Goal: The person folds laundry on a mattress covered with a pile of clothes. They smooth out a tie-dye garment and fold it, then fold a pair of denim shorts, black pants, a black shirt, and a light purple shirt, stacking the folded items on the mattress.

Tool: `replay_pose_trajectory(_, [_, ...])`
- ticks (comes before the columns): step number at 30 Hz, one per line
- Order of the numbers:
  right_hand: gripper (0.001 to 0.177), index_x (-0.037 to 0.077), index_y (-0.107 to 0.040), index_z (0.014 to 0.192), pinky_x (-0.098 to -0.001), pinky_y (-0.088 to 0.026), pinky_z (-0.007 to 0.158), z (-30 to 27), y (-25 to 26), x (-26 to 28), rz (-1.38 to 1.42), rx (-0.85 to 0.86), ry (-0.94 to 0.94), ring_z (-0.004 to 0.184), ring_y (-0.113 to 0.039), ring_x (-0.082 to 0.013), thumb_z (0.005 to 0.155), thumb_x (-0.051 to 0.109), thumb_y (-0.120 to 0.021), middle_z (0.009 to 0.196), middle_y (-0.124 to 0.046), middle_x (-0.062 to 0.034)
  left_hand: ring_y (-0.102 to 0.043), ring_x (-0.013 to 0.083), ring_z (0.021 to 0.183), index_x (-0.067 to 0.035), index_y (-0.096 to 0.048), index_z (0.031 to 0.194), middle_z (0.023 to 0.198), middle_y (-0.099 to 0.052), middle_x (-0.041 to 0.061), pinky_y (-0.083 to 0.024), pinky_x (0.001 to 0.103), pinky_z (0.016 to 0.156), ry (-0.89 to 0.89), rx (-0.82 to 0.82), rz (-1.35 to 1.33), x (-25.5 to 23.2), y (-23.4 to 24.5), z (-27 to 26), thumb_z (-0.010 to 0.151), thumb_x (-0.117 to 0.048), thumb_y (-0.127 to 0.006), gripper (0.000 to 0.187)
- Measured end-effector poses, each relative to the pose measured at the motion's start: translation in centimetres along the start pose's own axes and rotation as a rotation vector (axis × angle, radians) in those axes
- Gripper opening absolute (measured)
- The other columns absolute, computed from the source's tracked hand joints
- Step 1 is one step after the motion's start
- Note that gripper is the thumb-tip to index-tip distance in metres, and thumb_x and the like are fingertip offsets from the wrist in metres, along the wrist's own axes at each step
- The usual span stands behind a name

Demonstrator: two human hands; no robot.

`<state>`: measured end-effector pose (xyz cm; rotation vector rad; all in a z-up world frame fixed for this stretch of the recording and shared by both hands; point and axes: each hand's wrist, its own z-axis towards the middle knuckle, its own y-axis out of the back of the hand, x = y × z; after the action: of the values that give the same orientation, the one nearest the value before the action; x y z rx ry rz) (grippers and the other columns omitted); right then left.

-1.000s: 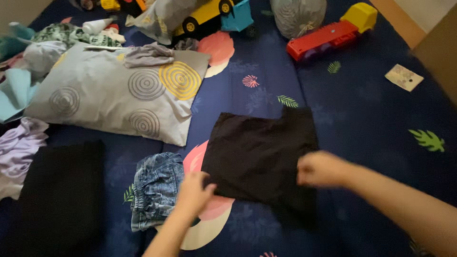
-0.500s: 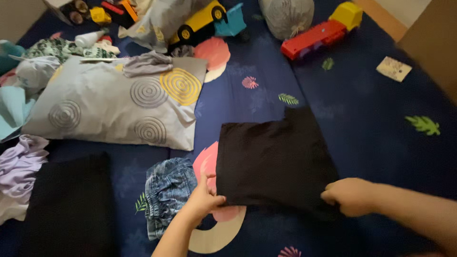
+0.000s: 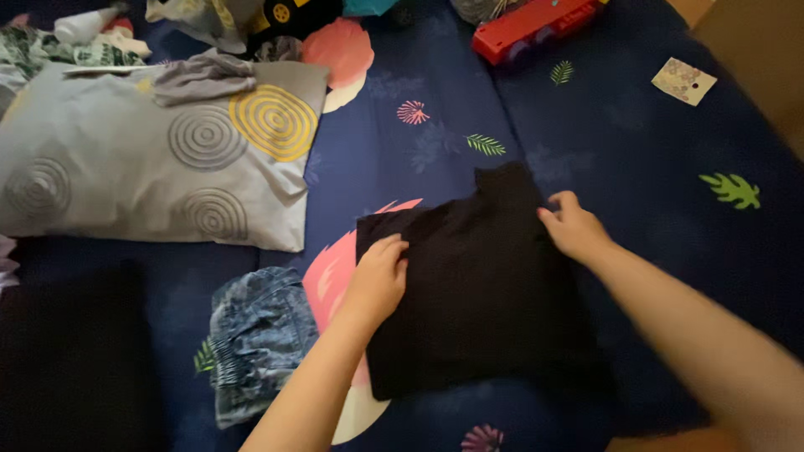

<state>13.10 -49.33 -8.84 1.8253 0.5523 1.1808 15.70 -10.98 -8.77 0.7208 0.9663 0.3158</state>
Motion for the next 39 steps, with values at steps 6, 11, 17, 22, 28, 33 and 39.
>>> replay_pose_trajectory(6, [0.063,0.008,-0.047,0.139,-0.0490,-0.053,0.092,2.9,-1.9,2.1,-0.009,-0.073,0.110,0.110,-0.065,-0.0396,0.087,0.034,-0.071,0.118,-0.067,-0.0246,-0.033,0.0418,0.146,-0.005,-0.048,0.147,0.158,-0.039,0.020,-0.028,0.057,0.116,0.160,0.132,0.349,1.1,-4.1,3.7,0.097,-0.039,-0.061,0.062])
replay_pose_trajectory(11, [0.040,0.012,-0.049,0.146,-0.0531,-0.053,0.093,1.7,-0.8,2.1,-0.270,-0.042,0.168,0.109,-0.067,-0.0419,0.109,0.024,-0.051,0.123,-0.068,-0.0190,-0.018,0.0397,0.151,-0.018,-0.039,0.155,0.164,-0.021,0.023,-0.017,0.057,0.119,0.199,0.168,0.509,0.2,-3.4,3.4,0.091,-0.063,-0.055,0.080])
replay_pose_trajectory(17, [0.054,0.013,-0.051,0.149,-0.0608,-0.041,0.105,0.5,-0.7,6.0,-0.462,-0.380,0.455,0.130,-0.052,-0.0338,0.096,0.023,-0.060,0.141,-0.055,-0.0130,-0.011,0.0383,0.152,-0.024,-0.034,0.156,0.166,-0.015,0.017,-0.008,0.070,0.114,0.403,0.261,0.617,-1.5,-2.9,4.8,0.085,-0.075,-0.049,0.089])
replay_pose_trajectory(22, [0.074,0.009,-0.045,0.148,-0.0720,-0.017,0.114,-5.8,-3.5,9.2,-0.417,-0.251,0.815,0.150,-0.027,-0.0373,0.089,0.050,-0.060,0.161,-0.036,-0.0157,-0.012,0.0351,0.154,-0.022,-0.032,0.157,0.168,-0.016,0.011,-0.007,0.078,0.110,0.401,0.212,0.663,-1.1,-3.0,4.5,0.088,-0.074,-0.047,0.088])
replay_pose_trajectory(28, [0.082,0.016,-0.031,0.158,-0.0736,-0.009,0.113,-8.3,-2.1,1.8,-0.558,0.071,0.412,0.153,-0.014,-0.0323,0.090,0.055,-0.055,0.168,-0.018,-0.0109,-0.012,0.0316,0.154,-0.021,-0.026,0.160,0.169,-0.014,0.006,-0.006,0.082,0.108,0.456,0.231,0.653,1.0,-2.0,3.9,0.090,-0.071,-0.044,0.088])
replay_pose_trajectory(33, [0.053,0.005,-0.061,0.137,-0.0549,-0.042,0.110,-6.2,1.5,-5.1,-0.204,-0.125,0.177,0.130,-0.054,-0.0350,0.099,0.041,-0.053,0.139,-0.058,-0.0181,-0.010,0.0372,0.154,-0.024,-0.026,0.159,0.169,-0.011,0.010,-0.004,0.085,0.105,0.528,0.189,0.714,1.2,-1.8,2.7,0.092,-0.068,-0.046,0.083])
replay_pose_trajectory(39, [0.041,0.006,-0.074,0.099,-0.0437,-0.050,0.080,-6.7,1.8,-6.5,0.102,0.184,-0.287,0.093,-0.060,-0.0257,0.095,0.046,-0.068,0.098,-0.065,-0.0112,-0.009,0.0392,0.154,-0.022,-0.034,0.155,0.168,-0.011,0.013,-0.003,0.084,0.105,0.302,0.218,0.607,-4.8,-2.3,-1.7,0.085,-0.064,-0.058,0.085])
